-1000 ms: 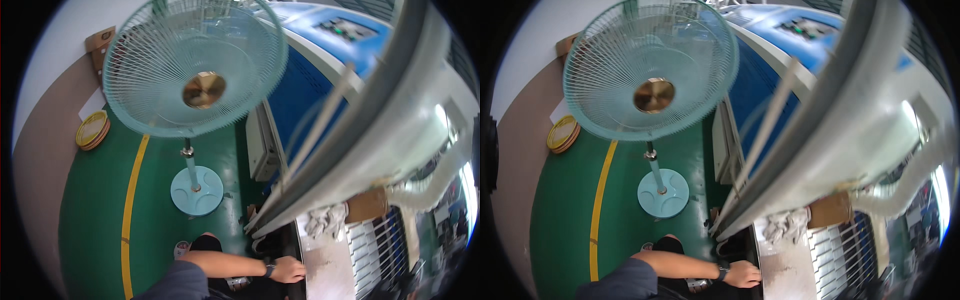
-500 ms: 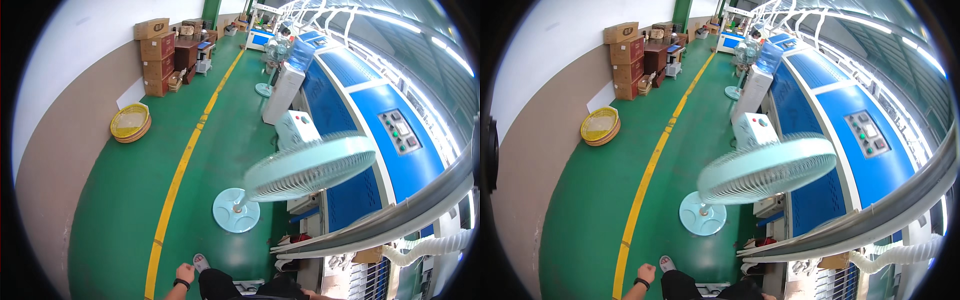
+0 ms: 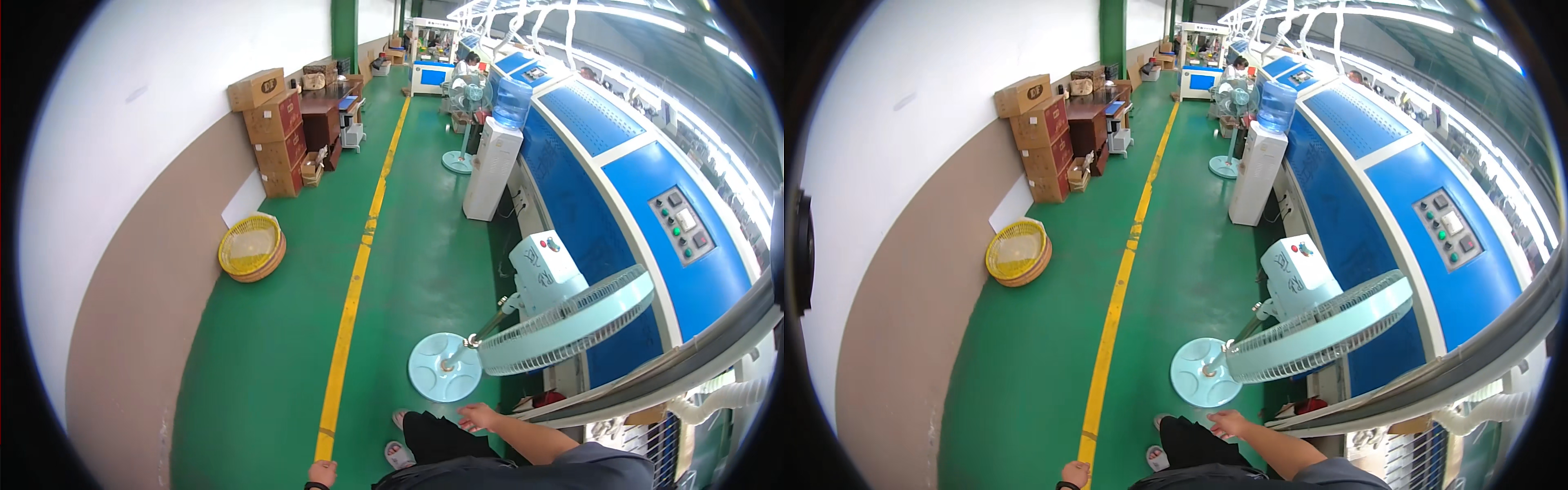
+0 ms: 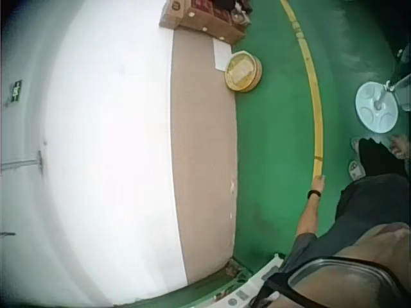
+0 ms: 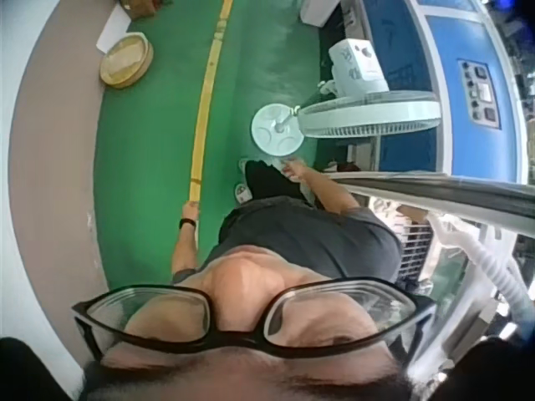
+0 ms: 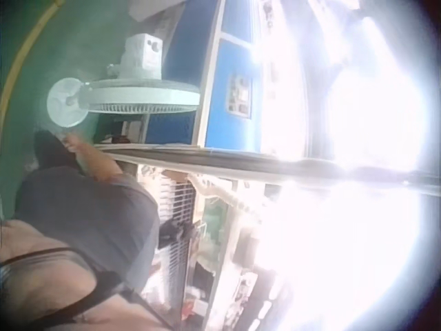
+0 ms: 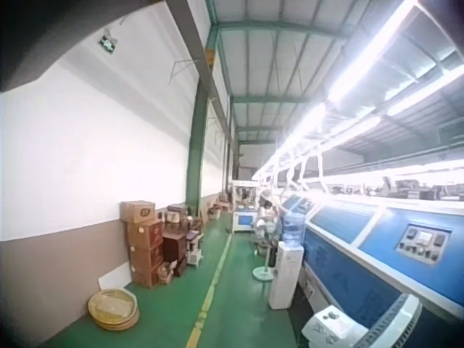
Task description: The person attaches a sole onto a boot by hand, presses the edges together, and places the assembled boot onto the conveyor belt. The person then walks to another workstation along the assembly line before returning to their seat.
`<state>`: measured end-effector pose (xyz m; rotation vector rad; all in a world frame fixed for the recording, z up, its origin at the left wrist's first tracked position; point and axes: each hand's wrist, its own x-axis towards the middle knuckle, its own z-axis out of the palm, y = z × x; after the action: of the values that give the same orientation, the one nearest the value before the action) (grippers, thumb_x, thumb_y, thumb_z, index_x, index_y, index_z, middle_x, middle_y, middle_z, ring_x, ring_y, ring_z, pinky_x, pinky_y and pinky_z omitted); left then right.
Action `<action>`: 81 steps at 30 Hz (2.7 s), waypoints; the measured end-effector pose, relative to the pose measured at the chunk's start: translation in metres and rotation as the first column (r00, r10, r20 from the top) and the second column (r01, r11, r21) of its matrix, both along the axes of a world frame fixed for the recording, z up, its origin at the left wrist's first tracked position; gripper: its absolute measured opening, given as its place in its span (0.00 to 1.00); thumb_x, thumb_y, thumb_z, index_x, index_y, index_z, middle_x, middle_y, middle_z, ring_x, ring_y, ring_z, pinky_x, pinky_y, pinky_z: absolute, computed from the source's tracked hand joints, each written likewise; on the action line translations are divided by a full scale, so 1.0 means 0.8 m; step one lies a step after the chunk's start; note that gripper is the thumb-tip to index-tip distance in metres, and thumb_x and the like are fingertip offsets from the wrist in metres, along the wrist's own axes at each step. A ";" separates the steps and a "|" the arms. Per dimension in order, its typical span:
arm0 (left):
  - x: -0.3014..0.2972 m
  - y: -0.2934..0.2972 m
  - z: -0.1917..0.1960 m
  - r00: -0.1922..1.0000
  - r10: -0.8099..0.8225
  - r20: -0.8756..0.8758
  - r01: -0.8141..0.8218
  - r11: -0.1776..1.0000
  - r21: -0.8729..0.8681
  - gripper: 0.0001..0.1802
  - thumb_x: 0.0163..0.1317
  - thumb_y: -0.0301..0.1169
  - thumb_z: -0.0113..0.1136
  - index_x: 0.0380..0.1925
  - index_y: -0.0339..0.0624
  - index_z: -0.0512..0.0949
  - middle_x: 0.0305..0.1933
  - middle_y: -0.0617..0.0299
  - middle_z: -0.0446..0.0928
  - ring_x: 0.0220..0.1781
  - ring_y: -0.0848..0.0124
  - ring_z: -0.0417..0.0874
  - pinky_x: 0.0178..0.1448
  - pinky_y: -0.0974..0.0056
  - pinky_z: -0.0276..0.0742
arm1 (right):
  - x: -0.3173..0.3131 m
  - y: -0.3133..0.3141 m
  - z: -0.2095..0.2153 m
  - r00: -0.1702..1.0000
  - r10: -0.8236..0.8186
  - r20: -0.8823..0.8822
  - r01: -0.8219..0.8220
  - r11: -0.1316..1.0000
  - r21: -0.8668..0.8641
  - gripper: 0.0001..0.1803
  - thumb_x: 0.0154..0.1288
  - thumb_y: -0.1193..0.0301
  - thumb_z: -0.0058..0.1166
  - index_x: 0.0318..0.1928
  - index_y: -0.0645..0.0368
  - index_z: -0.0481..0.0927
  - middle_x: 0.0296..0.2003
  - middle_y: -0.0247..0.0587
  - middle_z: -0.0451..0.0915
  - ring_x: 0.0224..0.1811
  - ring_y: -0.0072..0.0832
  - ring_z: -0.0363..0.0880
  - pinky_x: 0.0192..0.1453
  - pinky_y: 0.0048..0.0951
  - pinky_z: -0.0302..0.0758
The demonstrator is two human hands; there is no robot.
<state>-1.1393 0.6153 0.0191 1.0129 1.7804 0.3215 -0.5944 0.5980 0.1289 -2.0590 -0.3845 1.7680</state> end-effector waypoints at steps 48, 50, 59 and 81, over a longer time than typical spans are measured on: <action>0.380 1.717 0.044 0.776 -0.624 -0.097 0.629 0.777 0.035 0.22 0.65 0.47 0.66 0.42 0.36 0.86 0.35 0.54 0.89 0.35 0.65 0.91 0.46 0.59 0.85 | 0.158 1.218 -0.141 0.827 0.101 0.553 0.017 0.979 -0.204 0.24 0.65 0.46 0.57 0.46 0.50 0.90 0.35 0.35 0.91 0.38 0.33 0.90 0.52 0.35 0.84; 0.404 1.757 0.038 0.729 -0.672 -0.132 0.680 0.732 0.030 0.22 0.65 0.47 0.66 0.43 0.37 0.86 0.33 0.55 0.88 0.36 0.66 0.91 0.46 0.59 0.85 | 0.184 1.256 -0.166 0.652 0.478 0.588 -0.483 0.860 -0.165 0.27 0.63 0.43 0.56 0.45 0.50 0.90 0.34 0.35 0.90 0.37 0.34 0.90 0.51 0.35 0.85; 0.506 2.009 0.053 0.945 -0.297 -0.136 0.282 0.952 -0.121 0.17 0.66 0.39 0.67 0.42 0.32 0.85 0.31 0.55 0.87 0.27 0.70 0.86 0.36 0.64 0.84 | 0.491 1.652 -0.144 0.783 0.187 0.594 -0.164 0.982 -0.092 0.31 0.64 0.41 0.49 0.39 0.57 0.90 0.39 0.52 0.88 0.47 0.50 0.87 0.55 0.45 0.82; 1.055 2.796 0.006 0.598 -0.741 -0.305 0.767 0.640 -0.052 0.21 0.63 0.47 0.67 0.38 0.38 0.87 0.41 0.48 0.88 0.45 0.54 0.90 0.56 0.52 0.83 | 0.763 2.172 -0.067 0.890 0.113 0.442 0.026 0.955 -0.297 0.26 0.64 0.54 0.56 0.57 0.55 0.85 0.54 0.55 0.84 0.55 0.50 0.84 0.62 0.42 0.80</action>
<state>-0.2954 2.8525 0.0241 1.8608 1.4119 -0.3263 0.0163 2.3353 0.0755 -2.7085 -0.3110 1.4151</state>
